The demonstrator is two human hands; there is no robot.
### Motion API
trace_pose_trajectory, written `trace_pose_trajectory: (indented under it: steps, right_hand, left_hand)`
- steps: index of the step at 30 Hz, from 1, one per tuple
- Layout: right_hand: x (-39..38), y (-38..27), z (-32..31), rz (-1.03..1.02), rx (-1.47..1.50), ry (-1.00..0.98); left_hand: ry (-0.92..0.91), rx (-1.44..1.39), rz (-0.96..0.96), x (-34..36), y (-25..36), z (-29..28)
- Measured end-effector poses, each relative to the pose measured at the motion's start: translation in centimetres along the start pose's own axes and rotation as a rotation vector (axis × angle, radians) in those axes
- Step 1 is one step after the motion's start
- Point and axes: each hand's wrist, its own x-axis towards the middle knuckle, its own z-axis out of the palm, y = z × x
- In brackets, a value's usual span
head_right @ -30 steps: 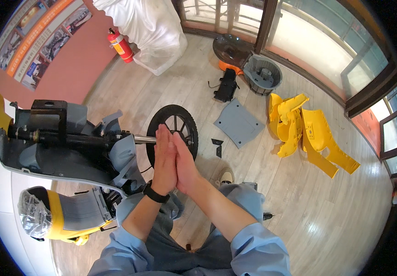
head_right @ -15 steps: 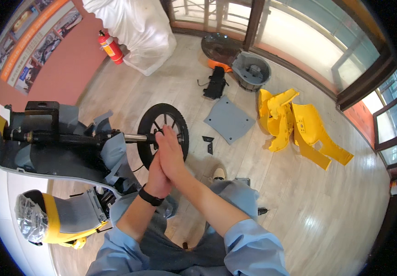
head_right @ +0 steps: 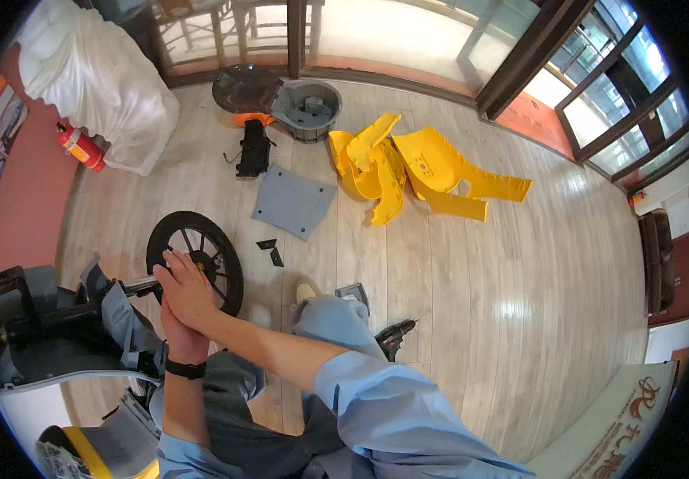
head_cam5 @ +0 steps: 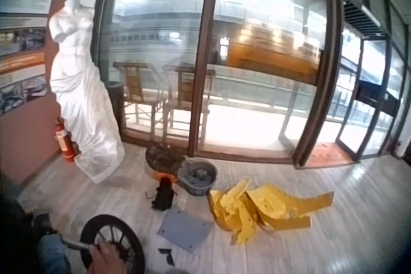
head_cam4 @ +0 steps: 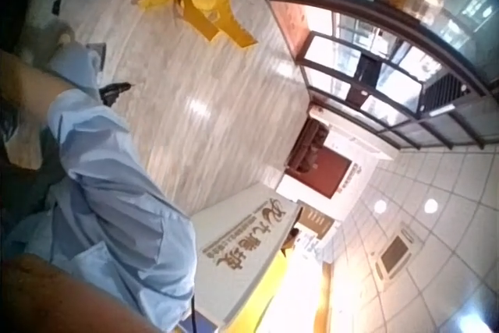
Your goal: Repairing and reassembling panels on an electric scooter using a power drill.
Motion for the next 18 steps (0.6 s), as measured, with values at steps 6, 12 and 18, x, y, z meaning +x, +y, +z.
trace_pose_trajectory:
  steps: [6,12,18]
  right_hand:
    - [-0.3,-0.3,1.3,-0.094,0.024,-0.097]
    - [0.6,2.0,-1.4,0.027,0.291,-0.139]
    - [0.2,-2.4,-2.3,0.261,0.446,-0.184]
  left_hand:
    - [0.389,-0.078,-0.052,-1.0,0.7,-1.9]
    - [0.184,0.02,0.032,0.1,-3.5,-3.6]
    - [0.194,-0.531,0.036,1.5,-6.2,-7.6]
